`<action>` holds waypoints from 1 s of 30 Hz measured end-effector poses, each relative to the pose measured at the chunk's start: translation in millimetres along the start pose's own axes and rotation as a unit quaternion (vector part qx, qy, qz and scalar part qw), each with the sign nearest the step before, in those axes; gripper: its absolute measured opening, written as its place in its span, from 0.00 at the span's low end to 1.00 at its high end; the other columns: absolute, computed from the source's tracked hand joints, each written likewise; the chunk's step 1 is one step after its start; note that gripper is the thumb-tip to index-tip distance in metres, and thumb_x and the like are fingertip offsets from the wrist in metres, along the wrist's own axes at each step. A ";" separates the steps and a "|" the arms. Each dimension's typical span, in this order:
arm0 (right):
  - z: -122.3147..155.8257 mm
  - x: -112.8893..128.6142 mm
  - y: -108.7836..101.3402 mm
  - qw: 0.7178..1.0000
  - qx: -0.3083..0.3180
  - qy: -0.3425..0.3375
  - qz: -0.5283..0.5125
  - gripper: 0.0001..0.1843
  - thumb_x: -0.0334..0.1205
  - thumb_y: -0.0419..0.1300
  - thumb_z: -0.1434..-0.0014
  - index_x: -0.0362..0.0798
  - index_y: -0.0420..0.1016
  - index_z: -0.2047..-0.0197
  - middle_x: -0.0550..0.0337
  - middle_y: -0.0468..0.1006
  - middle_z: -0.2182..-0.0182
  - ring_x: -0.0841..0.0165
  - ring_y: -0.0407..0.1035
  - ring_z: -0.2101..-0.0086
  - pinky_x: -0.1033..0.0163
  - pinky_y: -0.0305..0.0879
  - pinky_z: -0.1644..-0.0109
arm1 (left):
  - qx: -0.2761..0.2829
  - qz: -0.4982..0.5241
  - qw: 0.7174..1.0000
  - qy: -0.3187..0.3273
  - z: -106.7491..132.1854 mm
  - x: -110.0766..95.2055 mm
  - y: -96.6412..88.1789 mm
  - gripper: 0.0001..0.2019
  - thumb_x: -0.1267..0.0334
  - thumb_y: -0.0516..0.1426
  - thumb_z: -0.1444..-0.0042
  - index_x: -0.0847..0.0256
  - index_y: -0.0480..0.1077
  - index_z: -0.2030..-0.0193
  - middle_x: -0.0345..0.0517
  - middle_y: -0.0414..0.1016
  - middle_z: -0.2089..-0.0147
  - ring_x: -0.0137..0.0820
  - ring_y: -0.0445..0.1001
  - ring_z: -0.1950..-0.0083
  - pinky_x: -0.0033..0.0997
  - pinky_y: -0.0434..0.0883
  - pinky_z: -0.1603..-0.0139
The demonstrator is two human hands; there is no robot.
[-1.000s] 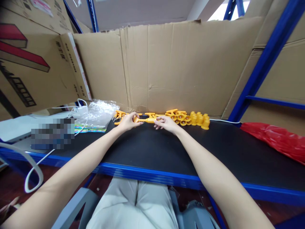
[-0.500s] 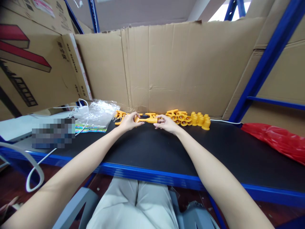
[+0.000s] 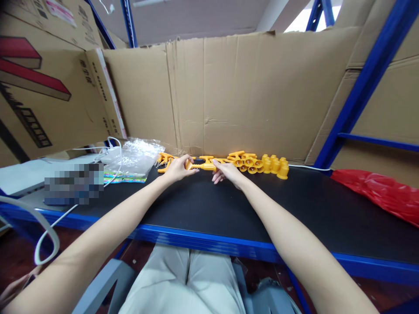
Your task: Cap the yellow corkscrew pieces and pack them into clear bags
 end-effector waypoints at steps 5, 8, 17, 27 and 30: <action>-0.3 -12.7 8.1 0.993 0.034 0.058 -0.097 0.24 0.58 0.52 0.46 0.43 0.68 0.71 0.53 0.76 0.78 0.72 0.69 0.79 0.68 0.65 0.76 | 0.002 -0.014 1.000 -0.003 0.4 0.3 -1.0 0.18 0.49 0.59 0.56 0.57 0.65 0.61 0.38 0.67 0.74 0.28 0.66 0.72 0.24 0.56 0.72; 0.1 -15.6 13.6 0.981 0.054 0.080 -0.167 0.20 0.54 0.54 0.45 0.44 0.68 0.65 0.54 0.77 0.74 0.73 0.69 0.78 0.68 0.66 0.74 | 0.004 -0.022 1.000 0.000 0.9 -0.1 -0.7 0.19 0.48 0.59 0.55 0.57 0.65 0.61 0.38 0.67 0.73 0.29 0.67 0.71 0.24 0.56 0.72; -3.1 -7.8 6.6 0.962 0.000 0.065 -0.264 0.09 0.42 0.58 0.46 0.46 0.66 0.67 0.61 0.72 0.79 0.76 0.64 0.81 0.70 0.64 0.76 | 0.028 -0.037 0.999 0.008 -0.5 0.3 8.0 0.19 0.51 0.57 0.52 0.54 0.62 0.55 0.40 0.70 0.67 0.32 0.69 0.66 0.27 0.61 0.69; 9.6 23.6 -100.4 0.924 -0.319 -0.128 -0.169 0.16 0.45 0.62 0.54 0.47 0.63 0.66 0.64 0.72 0.78 0.74 0.66 0.79 0.71 0.59 0.79 | 0.047 0.005 0.999 0.008 2.1 16.7 9.4 0.29 0.54 0.51 0.46 0.53 0.47 0.38 0.47 0.68 0.54 0.33 0.71 0.59 0.34 0.67 0.58; 13.7 37.9 -122.7 0.898 -0.395 -0.195 0.012 0.18 0.46 0.63 0.56 0.47 0.64 0.63 0.61 0.74 0.72 0.71 0.68 0.74 0.67 0.64 0.70 | 0.075 0.002 0.997 0.014 2.0 25.3 19.0 0.25 0.56 0.51 0.47 0.56 0.54 0.42 0.47 0.69 0.55 0.35 0.70 0.55 0.35 0.67 0.57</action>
Point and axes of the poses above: each hand's wrist, its own z-axis away from the middle knuckle, its own y-axis out of the palm, x = y × z, the point moved 10 cm from there along -z, towards the middle knuckle
